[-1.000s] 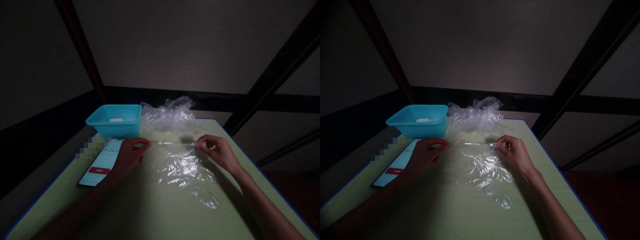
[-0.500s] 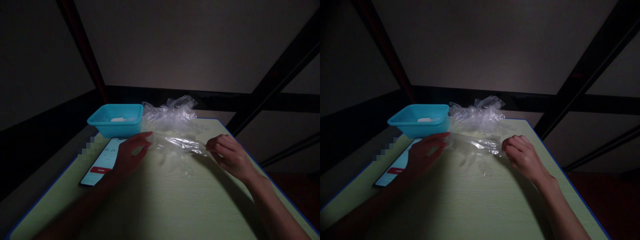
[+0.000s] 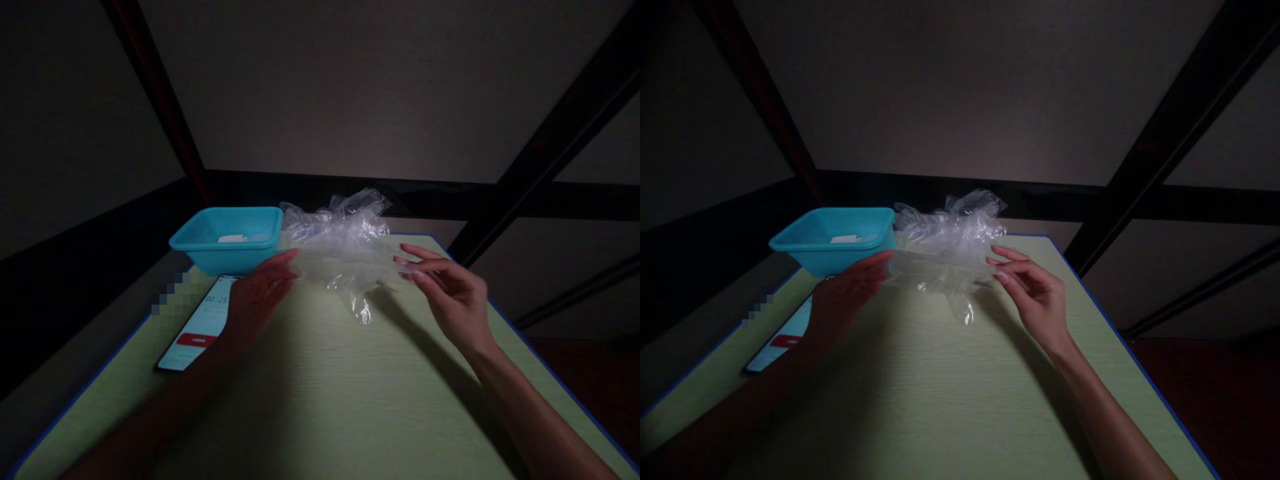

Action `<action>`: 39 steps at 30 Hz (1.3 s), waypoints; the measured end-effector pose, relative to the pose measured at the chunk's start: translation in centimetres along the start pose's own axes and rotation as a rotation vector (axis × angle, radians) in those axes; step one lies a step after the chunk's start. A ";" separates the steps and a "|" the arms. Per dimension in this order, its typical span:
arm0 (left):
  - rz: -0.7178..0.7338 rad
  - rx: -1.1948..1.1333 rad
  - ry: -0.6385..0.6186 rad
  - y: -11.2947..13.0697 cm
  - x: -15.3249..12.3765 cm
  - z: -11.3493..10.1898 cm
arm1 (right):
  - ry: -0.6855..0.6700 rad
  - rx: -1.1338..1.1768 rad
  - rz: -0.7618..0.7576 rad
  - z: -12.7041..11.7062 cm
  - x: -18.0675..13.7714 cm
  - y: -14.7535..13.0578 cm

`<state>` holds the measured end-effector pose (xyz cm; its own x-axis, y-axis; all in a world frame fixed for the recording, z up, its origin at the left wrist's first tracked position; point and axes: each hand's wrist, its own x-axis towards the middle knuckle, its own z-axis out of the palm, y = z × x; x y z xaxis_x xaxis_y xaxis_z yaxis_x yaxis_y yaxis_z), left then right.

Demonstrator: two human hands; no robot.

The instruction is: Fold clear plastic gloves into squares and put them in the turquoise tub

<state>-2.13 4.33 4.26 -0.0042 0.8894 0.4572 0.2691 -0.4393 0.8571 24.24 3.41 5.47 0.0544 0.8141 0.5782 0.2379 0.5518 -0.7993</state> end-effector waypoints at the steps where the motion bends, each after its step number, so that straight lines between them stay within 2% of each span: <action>1: 0.056 -0.007 0.018 0.4 0.0 -0.3 | 0.026 0.000 -0.107 -0.4 0.0 -0.6; 4: 0.175 0.023 -0.028 1.5 0.0 -1.4 | 0.019 -0.142 -0.347 -1.9 -0.6 -2.4; 7: 0.188 0.155 -0.244 1.6 -0.7 -2.8 | -0.307 -0.394 -0.509 -3.4 -2.1 -3.4; 9: 0.128 0.238 -0.442 1.0 -1.7 -3.8 | -0.514 -0.494 -0.560 -3.8 -3.5 -3.4; 14: -0.063 0.311 -0.775 -1.6 -4.2 -5.7 | -0.871 -0.605 -0.460 -3.1 -7.2 -3.1; 16: -0.110 0.310 -0.864 -1.7 -4.5 -6.3 | -1.005 -0.634 -0.349 -3.1 -8.0 -3.9; 18: -0.151 0.321 -0.925 -1.0 -4.1 -6.8 | -1.073 -0.649 -0.195 -3.6 -8.0 -5.0; 20: -0.189 0.325 -0.970 0.4 -3.1 -6.9 | -1.093 -0.632 -0.105 -4.1 -7.1 -6.2; 23: -0.194 0.359 -1.006 2.4 -1.6 -6.0 | -0.945 -0.560 -0.073 -3.9 -5.1 -6.7; 24: -0.179 0.405 -0.988 2.8 -1.3 -5.4 | -0.884 -0.538 -0.053 -3.4 -4.4 -6.5; 26: -0.083 0.486 -0.862 3.0 -1.3 -3.6 | -0.779 -0.527 -0.031 -1.7 -3.6 -5.6; 29: 0.135 0.598 -0.773 1.6 -2.5 -0.4 | -0.747 -0.615 -0.033 1.5 -3.9 -3.2; 32: 0.311 0.618 -0.868 -0.7 -3.7 2.0 | -0.836 -0.703 -0.070 3.6 -4.9 -0.5; 35: 0.336 0.712 -0.874 -2.2 -3.6 3.1 | -0.871 -0.788 -0.094 4.2 -5.0 2.0; 39: 0.309 0.810 -0.853 -2.9 -2.5 3.7 | -0.853 -0.913 -0.065 3.7 -3.6 4.0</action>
<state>0.61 3.82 -0.27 0.7192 0.6929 0.0510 0.6718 -0.7122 0.2036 21.39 3.39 -0.39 -0.5464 0.8361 0.0494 0.8201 0.5460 -0.1709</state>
